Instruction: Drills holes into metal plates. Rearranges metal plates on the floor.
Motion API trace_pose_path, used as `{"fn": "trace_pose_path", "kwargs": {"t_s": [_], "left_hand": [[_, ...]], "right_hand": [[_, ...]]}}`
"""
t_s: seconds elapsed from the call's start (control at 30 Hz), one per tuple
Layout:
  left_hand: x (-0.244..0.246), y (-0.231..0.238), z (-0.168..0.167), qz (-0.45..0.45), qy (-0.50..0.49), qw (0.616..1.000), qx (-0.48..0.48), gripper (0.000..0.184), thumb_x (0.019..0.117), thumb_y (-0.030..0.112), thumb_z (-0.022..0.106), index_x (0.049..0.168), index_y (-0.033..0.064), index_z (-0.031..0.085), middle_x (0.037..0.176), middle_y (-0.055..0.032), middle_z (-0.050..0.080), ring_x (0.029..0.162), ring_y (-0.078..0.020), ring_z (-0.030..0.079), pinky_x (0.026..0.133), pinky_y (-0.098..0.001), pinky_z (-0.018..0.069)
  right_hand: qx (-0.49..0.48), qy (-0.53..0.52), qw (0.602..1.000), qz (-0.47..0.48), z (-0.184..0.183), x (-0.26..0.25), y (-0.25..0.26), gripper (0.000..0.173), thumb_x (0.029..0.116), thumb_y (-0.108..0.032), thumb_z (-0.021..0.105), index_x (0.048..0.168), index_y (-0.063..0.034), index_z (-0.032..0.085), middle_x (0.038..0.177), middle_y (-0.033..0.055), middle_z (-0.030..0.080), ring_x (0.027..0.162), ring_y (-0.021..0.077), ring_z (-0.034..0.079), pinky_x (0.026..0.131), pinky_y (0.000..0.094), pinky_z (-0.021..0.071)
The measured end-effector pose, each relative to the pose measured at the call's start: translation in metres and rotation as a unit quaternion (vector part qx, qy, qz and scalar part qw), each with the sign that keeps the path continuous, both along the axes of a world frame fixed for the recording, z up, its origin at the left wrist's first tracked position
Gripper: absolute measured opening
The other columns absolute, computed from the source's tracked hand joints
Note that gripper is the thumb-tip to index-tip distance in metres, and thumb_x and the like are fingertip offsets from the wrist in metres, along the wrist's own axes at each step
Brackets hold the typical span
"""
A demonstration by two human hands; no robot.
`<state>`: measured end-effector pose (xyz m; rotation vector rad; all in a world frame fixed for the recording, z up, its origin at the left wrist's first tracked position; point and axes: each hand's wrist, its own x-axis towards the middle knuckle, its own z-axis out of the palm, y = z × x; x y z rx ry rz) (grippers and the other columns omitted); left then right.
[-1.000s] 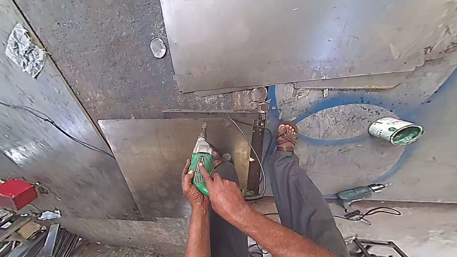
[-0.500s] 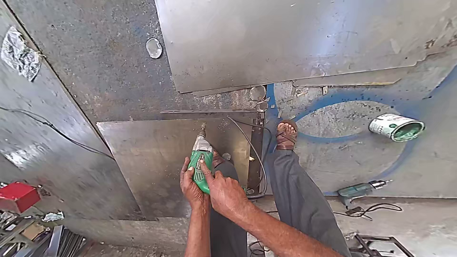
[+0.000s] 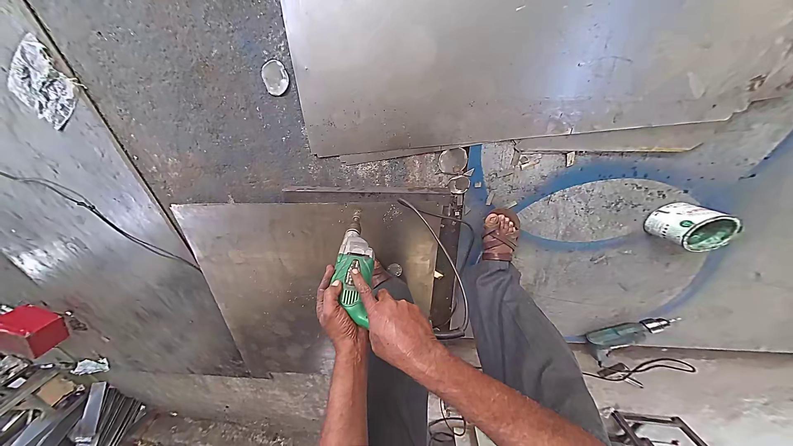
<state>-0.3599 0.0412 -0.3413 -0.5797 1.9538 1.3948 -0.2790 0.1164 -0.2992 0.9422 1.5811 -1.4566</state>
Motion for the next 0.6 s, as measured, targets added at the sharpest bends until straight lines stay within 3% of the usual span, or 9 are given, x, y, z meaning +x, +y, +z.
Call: {"fn": "trace_pose_path", "kwargs": {"t_s": [0.17,0.4,0.6], "left_hand": [[-0.001,0.000,-0.014,0.027,-0.028,0.999,0.002,0.042,0.0993,0.006,0.045,0.140,-0.0015,0.051,0.121,-0.0222,0.066,0.102,-0.0283,0.069,0.084,-0.0441,0.0600],[-0.004,0.009,-0.016,-0.001,0.010,1.000,-0.025,0.038,0.0995,0.004,0.046,0.135,-0.0050,0.055,0.123,-0.0225,0.066,0.103,-0.0281,0.069,0.085,-0.0433,0.0599],[-0.003,0.018,-0.016,-0.023,0.079,0.994,-0.074,0.027,0.1002,0.000,0.051,0.124,-0.0089,0.062,0.117,-0.0217,0.070,0.099,-0.0264,0.071,0.083,-0.0401,0.0611]], "right_hand": [[0.008,0.007,1.000,-0.003,-0.017,0.002,-0.003,0.100,0.0907,-0.012,0.061,0.166,-0.0401,0.001,0.117,0.0216,0.064,0.084,0.0389,0.070,0.066,0.0552,0.0574],[0.000,-0.004,1.000,-0.010,-0.016,-0.003,0.002,0.099,0.0914,-0.014,0.060,0.166,-0.0396,0.000,0.118,0.0224,0.063,0.086,0.0395,0.070,0.067,0.0562,0.0579],[0.011,-0.014,1.000,0.006,-0.014,-0.006,0.010,0.100,0.0901,-0.015,0.061,0.166,-0.0407,0.000,0.103,0.0179,0.069,0.081,0.0388,0.070,0.064,0.0565,0.0566]]}}
